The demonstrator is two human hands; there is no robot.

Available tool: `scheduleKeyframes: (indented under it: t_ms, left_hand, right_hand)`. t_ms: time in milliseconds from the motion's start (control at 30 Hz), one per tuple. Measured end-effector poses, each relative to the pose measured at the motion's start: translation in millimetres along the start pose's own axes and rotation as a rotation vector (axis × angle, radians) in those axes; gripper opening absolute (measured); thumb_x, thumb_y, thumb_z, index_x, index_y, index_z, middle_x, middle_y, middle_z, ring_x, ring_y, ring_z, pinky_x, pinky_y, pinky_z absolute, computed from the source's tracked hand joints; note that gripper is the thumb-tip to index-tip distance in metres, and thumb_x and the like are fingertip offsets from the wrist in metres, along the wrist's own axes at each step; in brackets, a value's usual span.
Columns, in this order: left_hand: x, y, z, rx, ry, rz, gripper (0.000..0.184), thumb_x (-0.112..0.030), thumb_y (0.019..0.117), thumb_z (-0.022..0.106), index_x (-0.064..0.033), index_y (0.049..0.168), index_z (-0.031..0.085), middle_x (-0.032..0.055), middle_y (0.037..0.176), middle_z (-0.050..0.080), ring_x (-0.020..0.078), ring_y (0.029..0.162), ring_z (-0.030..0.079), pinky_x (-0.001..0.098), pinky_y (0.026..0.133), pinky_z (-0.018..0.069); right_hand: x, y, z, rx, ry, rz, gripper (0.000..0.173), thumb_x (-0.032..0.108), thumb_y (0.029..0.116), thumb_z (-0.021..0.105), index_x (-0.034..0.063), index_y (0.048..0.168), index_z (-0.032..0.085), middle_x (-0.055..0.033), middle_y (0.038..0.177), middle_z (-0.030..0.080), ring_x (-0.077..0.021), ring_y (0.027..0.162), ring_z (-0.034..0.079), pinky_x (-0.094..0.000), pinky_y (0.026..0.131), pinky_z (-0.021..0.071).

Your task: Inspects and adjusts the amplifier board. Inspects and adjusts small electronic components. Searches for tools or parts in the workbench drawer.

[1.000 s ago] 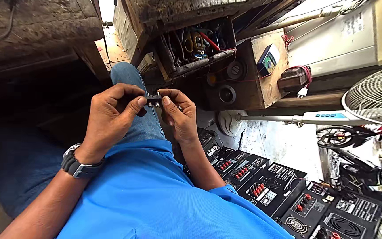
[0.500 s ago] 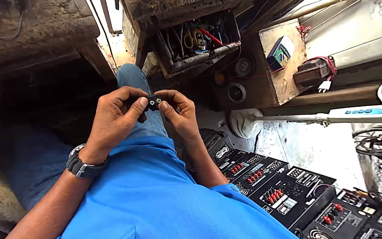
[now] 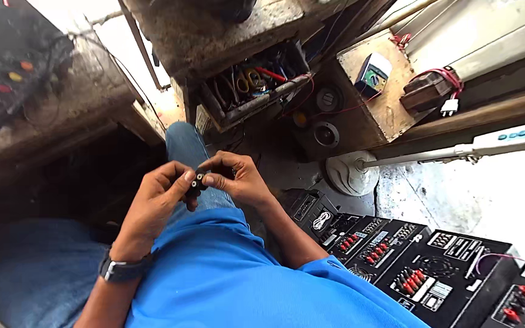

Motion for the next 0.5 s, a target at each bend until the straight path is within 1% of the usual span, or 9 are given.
scheduleKeyframes:
  t_ms: [67,100,133,167,233,267,333,400,500]
  left_hand:
    - [2,2,-5,0.016,-0.047,0.025,0.017,-0.023,0.1039,0.059,-0.0067,0.106,0.065,0.0093,0.087,0.069,0.0167,0.068,0.069,0.0316,0.066,0.0626]
    - [2,3,-9,0.013,-0.07,0.034,0.018,-0.023,0.1035,0.06,-0.007,0.11,0.065,0.01,0.09,0.07,0.0175,0.071,0.07,0.0325,0.069,0.063]
    - [1,6,-12,0.011,-0.091,0.044,0.02,-0.022,0.1032,0.06,-0.0066,0.115,0.064,0.0109,0.093,0.07,0.0181,0.073,0.071,0.0331,0.07,0.0635]
    - [1,8,-14,0.016,-0.107,0.052,0.024,-0.021,0.1035,0.059,-0.006,0.121,0.062,0.0118,0.096,0.07,0.0186,0.074,0.071,0.0335,0.07,0.0639]
    - [1,13,-20,0.03,-0.117,0.062,0.034,-0.021,0.1055,0.055,-0.0043,0.134,0.06,0.0132,0.101,0.07,0.0191,0.076,0.071,0.0335,0.071,0.0638]
    - [1,16,-23,0.033,-0.117,0.068,0.035,-0.022,0.1059,0.055,-0.0043,0.136,0.061,0.0127,0.102,0.071,0.0184,0.077,0.071,0.0327,0.072,0.0636]
    - [0,19,-29,0.041,-0.13,0.091,0.031,-0.022,0.1058,0.055,-0.0032,0.129,0.066,0.0121,0.102,0.071,0.0181,0.079,0.071,0.0327,0.073,0.0634]
    - [-3,21,-37,0.038,-0.141,0.117,0.027,-0.021,0.1054,0.056,-0.0033,0.121,0.067,0.0114,0.102,0.071,0.0184,0.08,0.071,0.0333,0.074,0.0635]
    - [-17,16,-52,0.013,-0.111,0.17,0.024,-0.021,0.1055,0.056,-0.0044,0.119,0.067,0.0098,0.101,0.071,0.0176,0.081,0.071,0.033,0.075,0.0633]
  right_hand:
    - [-2,7,-11,-0.02,-0.069,0.052,0.025,0.012,0.093,0.075,-0.0043,0.112,0.071,-0.0046,0.073,0.061,-0.0069,0.055,0.05,-0.0206,0.048,0.0435]
    - [-4,12,-20,-0.037,-0.121,0.092,0.027,0.015,0.0948,0.072,-0.0025,0.115,0.071,-0.0034,0.071,0.059,-0.0075,0.055,0.049,-0.0219,0.049,0.0429]
    - [-6,17,-33,-0.057,-0.18,0.142,0.029,0.017,0.0964,0.067,-0.0011,0.119,0.069,-0.0038,0.074,0.058,-0.0093,0.06,0.05,-0.0255,0.053,0.0448]
    - [-9,23,-47,-0.088,-0.237,0.196,0.031,0.016,0.0967,0.061,-0.0002,0.123,0.066,-0.0059,0.082,0.06,-0.0125,0.068,0.054,-0.0305,0.061,0.0484]
    - [-14,38,-79,-0.162,-0.343,0.258,0.036,0.011,0.0921,0.052,0.0007,0.125,0.062,-0.0087,0.099,0.063,-0.0158,0.087,0.061,-0.0361,0.076,0.0538]
    - [-15,47,-94,-0.189,-0.4,0.259,0.038,0.008,0.0904,0.049,-0.0005,0.126,0.06,-0.0109,0.106,0.064,-0.017,0.094,0.062,-0.0369,0.081,0.0542]
    - [-15,69,-121,-0.237,-0.532,0.25,0.036,0.001,0.0906,0.052,-0.0013,0.126,0.059,-0.0149,0.118,0.065,-0.0204,0.107,0.064,-0.0395,0.091,0.056]
    - [-13,94,-139,-0.273,-0.688,0.182,0.033,0.0,0.093,0.056,-0.0014,0.126,0.061,-0.016,0.12,0.066,-0.0227,0.111,0.065,-0.0405,0.096,0.055]
    - [-18,127,-156,-0.281,-0.913,0.098,0.033,0.004,0.0957,0.063,-0.0033,0.128,0.064,-0.0189,0.124,0.068,-0.0274,0.118,0.066,-0.0444,0.105,0.0524]
Point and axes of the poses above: each hand's wrist, its own y-axis towards the middle knuckle, its own z-axis out of the palm, x = y × z, the point moved 10 cm from there along y, towards the middle knuckle
